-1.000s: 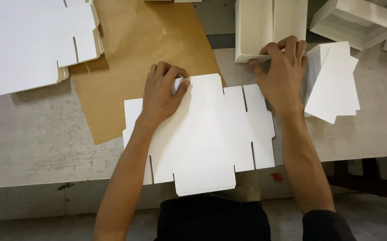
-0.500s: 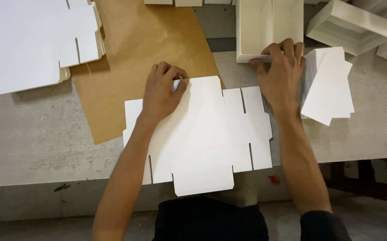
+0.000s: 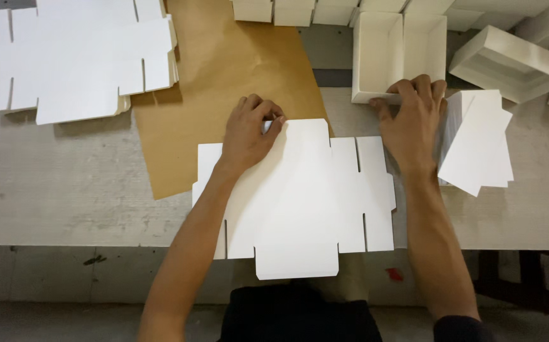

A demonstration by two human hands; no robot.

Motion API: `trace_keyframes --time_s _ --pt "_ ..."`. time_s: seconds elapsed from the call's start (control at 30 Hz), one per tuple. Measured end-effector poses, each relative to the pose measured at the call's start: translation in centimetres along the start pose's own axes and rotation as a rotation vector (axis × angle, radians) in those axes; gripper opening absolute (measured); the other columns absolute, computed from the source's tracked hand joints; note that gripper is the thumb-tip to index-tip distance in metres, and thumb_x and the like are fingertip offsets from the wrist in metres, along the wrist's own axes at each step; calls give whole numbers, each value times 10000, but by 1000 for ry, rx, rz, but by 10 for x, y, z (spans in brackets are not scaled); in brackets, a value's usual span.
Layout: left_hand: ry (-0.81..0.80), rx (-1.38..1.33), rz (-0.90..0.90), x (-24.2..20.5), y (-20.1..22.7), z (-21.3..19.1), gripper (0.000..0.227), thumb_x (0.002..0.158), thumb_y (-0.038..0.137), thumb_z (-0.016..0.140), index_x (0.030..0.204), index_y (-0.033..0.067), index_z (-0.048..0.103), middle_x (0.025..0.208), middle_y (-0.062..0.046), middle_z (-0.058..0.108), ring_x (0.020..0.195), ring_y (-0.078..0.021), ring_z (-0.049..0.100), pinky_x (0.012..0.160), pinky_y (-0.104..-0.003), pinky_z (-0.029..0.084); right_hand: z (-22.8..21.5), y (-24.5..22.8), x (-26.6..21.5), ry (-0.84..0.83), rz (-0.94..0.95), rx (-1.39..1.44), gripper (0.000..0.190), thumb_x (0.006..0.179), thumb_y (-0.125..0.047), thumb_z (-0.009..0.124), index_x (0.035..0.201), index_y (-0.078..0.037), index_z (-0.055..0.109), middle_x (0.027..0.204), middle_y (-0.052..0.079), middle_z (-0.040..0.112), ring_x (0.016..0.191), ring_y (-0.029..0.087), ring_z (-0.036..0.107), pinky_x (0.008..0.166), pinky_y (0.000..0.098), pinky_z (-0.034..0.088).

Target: The person folds flat white cardboard sheets into rectangular boxes by hand. They crease the pre-cut lines, fold the side flaps upward, and tuck the tabs into slots to secure the structure. The finished boxes are stacked on the right side of the table.

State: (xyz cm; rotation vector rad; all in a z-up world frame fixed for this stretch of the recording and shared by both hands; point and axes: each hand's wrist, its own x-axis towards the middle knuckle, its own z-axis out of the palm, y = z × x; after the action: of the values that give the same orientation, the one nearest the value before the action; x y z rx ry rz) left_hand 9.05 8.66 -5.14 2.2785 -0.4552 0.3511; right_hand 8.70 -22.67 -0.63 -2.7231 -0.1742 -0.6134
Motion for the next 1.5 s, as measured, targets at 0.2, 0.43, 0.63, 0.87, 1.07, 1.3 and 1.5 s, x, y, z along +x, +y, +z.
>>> trace_keyframes --time_s 0.2,0.43,0.63,0.87,1.07,1.3,1.5 --pt "-26 -35 -26 2 1 -4 89 929 260 734 973 192 694 882 -66 581 927 -333 615 847 -460 505 7 3 0 30 3 -2 294 966 -279 876 962 -80 659 1019 51 471 1055 297 402 914 491 371" --pt "-45 -121 -111 3 -3 -7 87 961 250 712 1005 180 686 875 -63 593 915 -307 632 853 -441 516 11 5 1 23 19 -7 315 955 -292 879 957 -68 659 1034 74 499 1072 317 404 948 540 361" --pt "-34 -173 -135 8 -8 -7 108 968 280 723 997 186 679 849 -50 625 888 -248 657 829 -397 543 5 -1 1 19 27 4 309 927 -286 885 959 -65 672 1019 75 504 1053 320 416 920 511 374" --pt "-28 -223 -150 12 -3 -11 93 988 229 728 998 143 692 830 -84 640 839 -248 650 786 -384 546 3 3 2 6 0 9 310 933 -313 860 949 -77 659 1025 85 501 1054 342 424 904 554 398" --pt "-32 -208 -141 9 -2 -12 100 994 228 737 987 138 694 828 -84 657 833 -257 657 771 -394 547 2 0 0 21 6 20 292 930 -288 860 942 -80 656 1018 71 493 1046 328 429 890 550 393" --pt "-42 -181 -135 8 3 -14 82 992 203 726 977 129 694 829 -85 641 850 -265 649 788 -400 544 6 9 -2 -22 12 -22 196 938 -207 807 989 -86 662 1051 86 469 1070 350 417 883 568 395" --pt "-73 -160 -159 8 2 -11 105 992 228 732 992 130 694 859 -93 637 886 -274 640 816 -409 539 7 8 -1 -31 15 -68 129 933 -182 759 991 -101 677 1043 97 458 1074 368 417 859 539 385"
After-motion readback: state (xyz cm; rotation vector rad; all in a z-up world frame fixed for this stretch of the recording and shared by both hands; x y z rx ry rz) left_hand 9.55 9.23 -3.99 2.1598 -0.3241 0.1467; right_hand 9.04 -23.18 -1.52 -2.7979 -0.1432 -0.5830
